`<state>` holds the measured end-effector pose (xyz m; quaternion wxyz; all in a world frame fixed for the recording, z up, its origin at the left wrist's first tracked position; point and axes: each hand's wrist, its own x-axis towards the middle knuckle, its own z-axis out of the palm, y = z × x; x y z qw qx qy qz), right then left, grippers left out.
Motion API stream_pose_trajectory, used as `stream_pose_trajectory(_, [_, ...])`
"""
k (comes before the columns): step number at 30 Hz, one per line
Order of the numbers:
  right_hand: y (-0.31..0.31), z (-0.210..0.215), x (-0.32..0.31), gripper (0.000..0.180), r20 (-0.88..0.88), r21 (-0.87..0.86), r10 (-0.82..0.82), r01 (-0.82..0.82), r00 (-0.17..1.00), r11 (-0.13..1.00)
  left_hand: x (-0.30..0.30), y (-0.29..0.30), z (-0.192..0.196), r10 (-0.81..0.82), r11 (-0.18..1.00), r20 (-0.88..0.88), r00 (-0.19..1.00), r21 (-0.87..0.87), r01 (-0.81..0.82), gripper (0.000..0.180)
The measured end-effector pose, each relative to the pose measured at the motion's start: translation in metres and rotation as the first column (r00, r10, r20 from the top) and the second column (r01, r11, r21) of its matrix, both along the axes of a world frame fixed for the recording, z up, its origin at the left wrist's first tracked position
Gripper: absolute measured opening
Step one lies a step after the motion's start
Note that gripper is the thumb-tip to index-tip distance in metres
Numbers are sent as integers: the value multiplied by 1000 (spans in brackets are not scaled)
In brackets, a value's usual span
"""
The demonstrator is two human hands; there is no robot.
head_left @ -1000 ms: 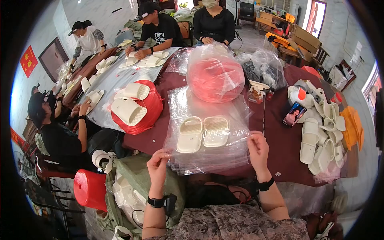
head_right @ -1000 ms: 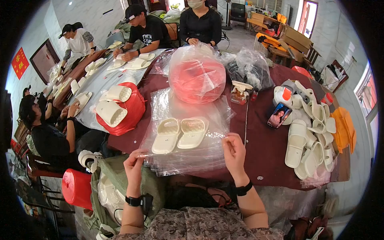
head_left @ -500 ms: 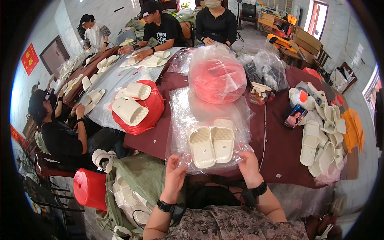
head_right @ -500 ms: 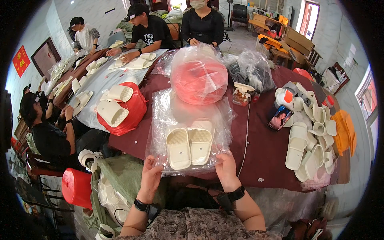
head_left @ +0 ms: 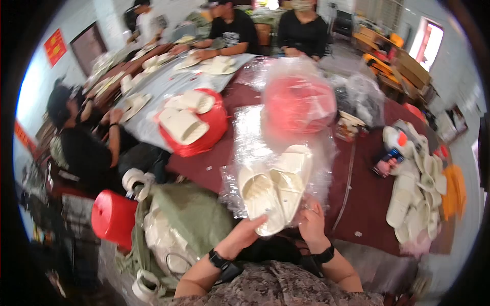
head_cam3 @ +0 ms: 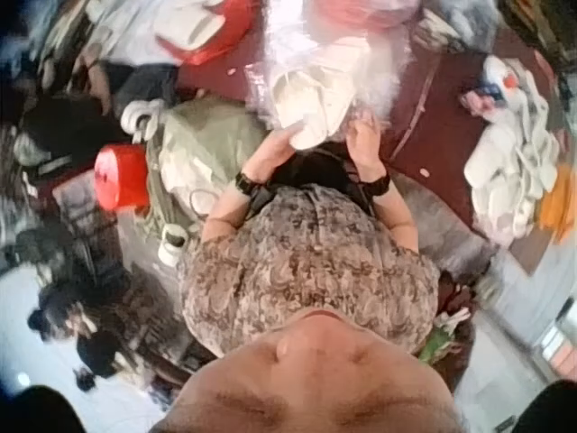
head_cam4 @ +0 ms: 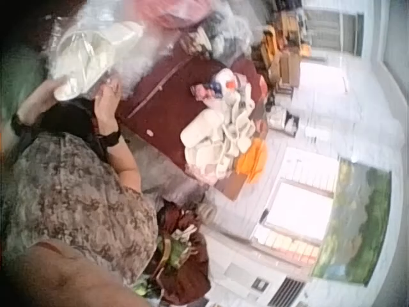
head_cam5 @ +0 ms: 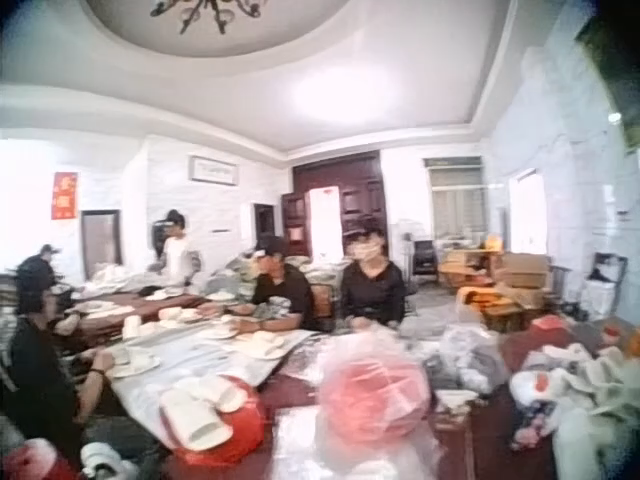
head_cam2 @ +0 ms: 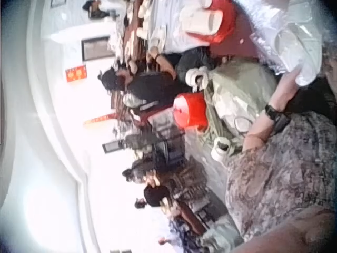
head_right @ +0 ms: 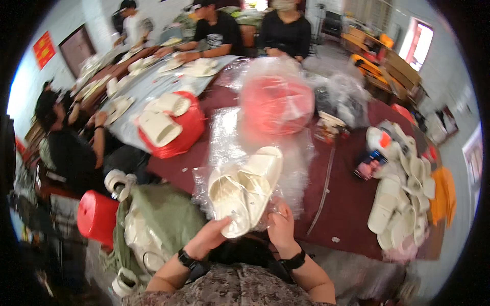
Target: Packing finished slippers into individual plastic bags and then into a larger sack.
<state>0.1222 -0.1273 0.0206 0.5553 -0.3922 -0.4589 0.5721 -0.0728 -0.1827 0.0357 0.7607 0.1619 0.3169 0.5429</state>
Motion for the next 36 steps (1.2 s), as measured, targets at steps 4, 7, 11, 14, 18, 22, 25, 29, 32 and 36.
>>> stream_pose_trajectory(4, [-8, 22, -13, 33, -184, -11, 195, -201, 963, 980, 5, -10, 37, 46, 998, -4, 999, 31, -45, 45])
stream_pose_trajectory(7, [-5, -1, -21, 28, -243, 101, 372, -358, 896, 928, -20, -30, 71, 239, 970, -173, 956, 81, -228, 45])
stream_pose_trajectory(11, [-18, 50, -85, 19, -331, 75, 499, -505, 801, 860, -83, -91, 111, 576, 797, -510, 639, 177, -577, 43])
stream_pose_trajectory(14, [-15, 46, -120, 32, 255, 255, 504, -560, 825, 788, -127, -127, 140, 777, 549, -558, 291, 375, -747, 45])
stream_pose_trajectory(18, [-33, 52, -171, 50, 722, 218, 501, -845, 477, 489, -190, -186, 143, 682, 512, -730, 53, 425, -747, 40])
stream_pose_trajectory(22, [-44, 3, -209, 45, 950, 194, 133, -866, 284, 462, -205, -202, 135, 562, 565, -816, 133, 261, -783, 38])
stream_pose_trajectory(25, [-38, -17, -211, 40, 950, 144, 170, -849, 263, 509, -227, -211, 112, 364, 691, -882, 298, 42, -721, 39])
stream_pose_trajectory(29, [-2, -6, -192, 28, 542, 144, 496, -657, 678, 740, -225, -198, 96, 289, 796, -810, 511, -94, -599, 38])
stream_pose_trajectory(32, [3, 20, -182, 19, 458, 186, 507, -637, 730, 748, -241, -182, 49, 238, 798, -736, 633, -223, -560, 36])
stream_pose_trajectory(36, [-5, 23, -183, 17, 448, 260, 524, -667, 724, 698, -235, -145, 19, 277, 796, -672, 686, -240, -556, 32])
